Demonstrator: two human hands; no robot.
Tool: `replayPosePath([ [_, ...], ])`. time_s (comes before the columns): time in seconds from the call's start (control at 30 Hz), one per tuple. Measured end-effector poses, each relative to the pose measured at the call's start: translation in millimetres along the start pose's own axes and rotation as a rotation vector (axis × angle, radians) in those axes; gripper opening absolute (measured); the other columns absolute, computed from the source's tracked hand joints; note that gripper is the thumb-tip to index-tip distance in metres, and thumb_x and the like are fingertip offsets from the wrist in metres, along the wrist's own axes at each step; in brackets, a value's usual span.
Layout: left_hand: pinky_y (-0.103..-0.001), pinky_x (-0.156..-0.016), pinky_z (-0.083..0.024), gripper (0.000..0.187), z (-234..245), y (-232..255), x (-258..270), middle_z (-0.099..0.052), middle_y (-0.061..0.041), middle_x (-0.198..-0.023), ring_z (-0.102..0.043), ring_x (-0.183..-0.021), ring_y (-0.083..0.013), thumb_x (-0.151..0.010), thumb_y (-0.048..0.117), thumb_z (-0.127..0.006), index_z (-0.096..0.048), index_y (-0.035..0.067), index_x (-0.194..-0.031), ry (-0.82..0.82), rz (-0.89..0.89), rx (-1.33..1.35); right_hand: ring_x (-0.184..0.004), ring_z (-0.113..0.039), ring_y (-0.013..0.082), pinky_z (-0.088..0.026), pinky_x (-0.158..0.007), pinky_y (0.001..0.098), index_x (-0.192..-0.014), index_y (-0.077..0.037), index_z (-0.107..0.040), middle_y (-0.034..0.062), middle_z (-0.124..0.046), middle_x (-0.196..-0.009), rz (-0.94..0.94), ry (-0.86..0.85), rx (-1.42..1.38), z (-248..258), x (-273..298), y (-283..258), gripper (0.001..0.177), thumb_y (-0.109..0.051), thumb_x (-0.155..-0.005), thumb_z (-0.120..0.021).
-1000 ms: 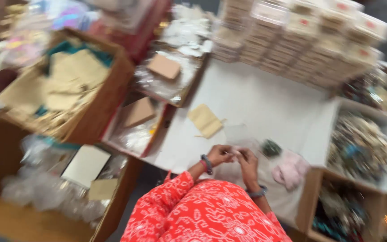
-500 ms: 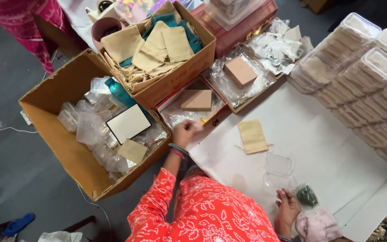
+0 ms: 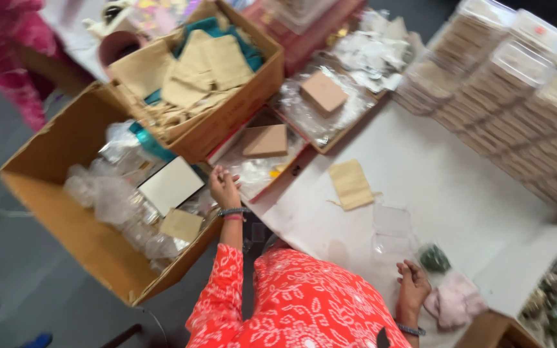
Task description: The person wipes a small plastic container with a pink cloth, then places a green beaded item inside. They close the container and place it into a small beige drawstring pouch, tying the pouch closed before setting it aside on the table.
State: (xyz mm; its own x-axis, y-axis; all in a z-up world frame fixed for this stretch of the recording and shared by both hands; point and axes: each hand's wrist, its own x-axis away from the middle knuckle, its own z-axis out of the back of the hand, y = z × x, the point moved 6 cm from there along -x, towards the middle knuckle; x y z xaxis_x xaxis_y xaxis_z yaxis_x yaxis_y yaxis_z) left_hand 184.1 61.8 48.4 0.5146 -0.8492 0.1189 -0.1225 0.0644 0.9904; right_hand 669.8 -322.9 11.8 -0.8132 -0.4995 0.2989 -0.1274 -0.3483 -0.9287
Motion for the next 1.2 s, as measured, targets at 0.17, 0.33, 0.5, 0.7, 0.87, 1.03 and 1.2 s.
replayPosePath([
  [0.17,-0.026,-0.063,-0.058,0.026,-81,-21,85,-0.072,-0.007,-0.113,-0.071,-0.079,-0.0132,-0.105,0.014,-0.060,-0.063,0.003,-0.129,-0.514,0.039,-0.075,-0.091,-0.067,0.0135,-0.050,-0.077,0.0299,-0.116,-0.007,-0.073,0.0038,-0.076,-0.102,0.062,0.221,0.202,47,-4,21,0.020,-0.016,-0.098,-0.072],
  [0.33,-0.027,-0.062,-0.060,0.031,-161,-95,213,-0.074,-0.006,-0.103,-0.073,-0.077,-0.0128,-0.096,0.014,-0.063,-0.067,0.001,-0.124,-1.159,0.163,-0.287,-0.121,-0.063,0.0274,-0.051,-0.108,0.0442,-0.119,-0.016,-0.076,0.0072,-0.074,-0.118,0.251,0.515,0.795,108,4,-12,0.024,-0.018,-0.095,-0.074],
  [0.5,-0.033,-0.058,-0.061,0.057,-196,-194,298,-0.075,-0.013,-0.102,-0.071,-0.072,-0.0185,-0.090,0.032,-0.073,-0.055,0.003,-0.136,-1.321,0.496,-0.705,-0.128,-0.036,0.0508,-0.035,-0.099,0.0608,-0.137,-0.008,-0.066,0.0280,-0.048,-0.147,0.368,0.468,0.992,116,11,-45,0.066,-0.030,-0.077,-0.085],
  [0.7,-0.041,-0.083,-0.055,0.056,-235,-91,328,-0.075,-0.016,-0.105,-0.070,-0.095,-0.0324,-0.083,0.047,-0.082,-0.064,0.005,-0.115,-1.329,-0.021,-1.084,-0.126,-0.054,0.0397,-0.046,-0.108,0.0504,-0.134,-0.012,-0.067,0.0143,-0.063,-0.136,0.225,0.421,0.953,118,3,6,0.046,-0.014,-0.089,-0.076],
  [0.87,-0.044,-0.087,-0.053,0.031,-249,-124,338,-0.071,-0.013,-0.108,-0.067,-0.102,-0.0339,-0.079,0.019,-0.071,-0.066,0.007,-0.107,-1.277,-0.198,-1.025,-0.119,-0.062,0.0389,-0.051,-0.100,0.0461,-0.128,-0.008,-0.068,0.0172,-0.065,-0.127,0.377,0.614,0.676,113,14,-33,0.038,-0.006,-0.091,-0.074],
  [1.03,-0.045,-0.088,-0.054,0.037,-246,-155,342,-0.073,-0.012,-0.106,-0.069,-0.103,-0.0333,-0.080,0.013,-0.063,-0.064,0.007,-0.116,-1.259,-0.221,-0.865,-0.114,-0.063,0.0361,-0.054,-0.094,0.0416,-0.132,-0.007,-0.065,0.0169,-0.065,-0.124,0.452,0.473,0.488,48,39,-86,0.049,-0.001,-0.084,-0.071],
  [1.2,-0.046,-0.085,-0.055,0.053,-251,-168,344,-0.076,-0.016,-0.096,-0.069,-0.094,-0.0367,-0.079,0.020,-0.071,-0.062,0.002,-0.128,-1.351,-0.258,-0.866,-0.118,-0.057,0.0365,-0.053,-0.094,0.0467,-0.120,-0.013,-0.071,0.0125,-0.064,-0.124,0.509,0.065,0.781,-31,32,-96,0.041,-0.010,-0.079,-0.070],
])
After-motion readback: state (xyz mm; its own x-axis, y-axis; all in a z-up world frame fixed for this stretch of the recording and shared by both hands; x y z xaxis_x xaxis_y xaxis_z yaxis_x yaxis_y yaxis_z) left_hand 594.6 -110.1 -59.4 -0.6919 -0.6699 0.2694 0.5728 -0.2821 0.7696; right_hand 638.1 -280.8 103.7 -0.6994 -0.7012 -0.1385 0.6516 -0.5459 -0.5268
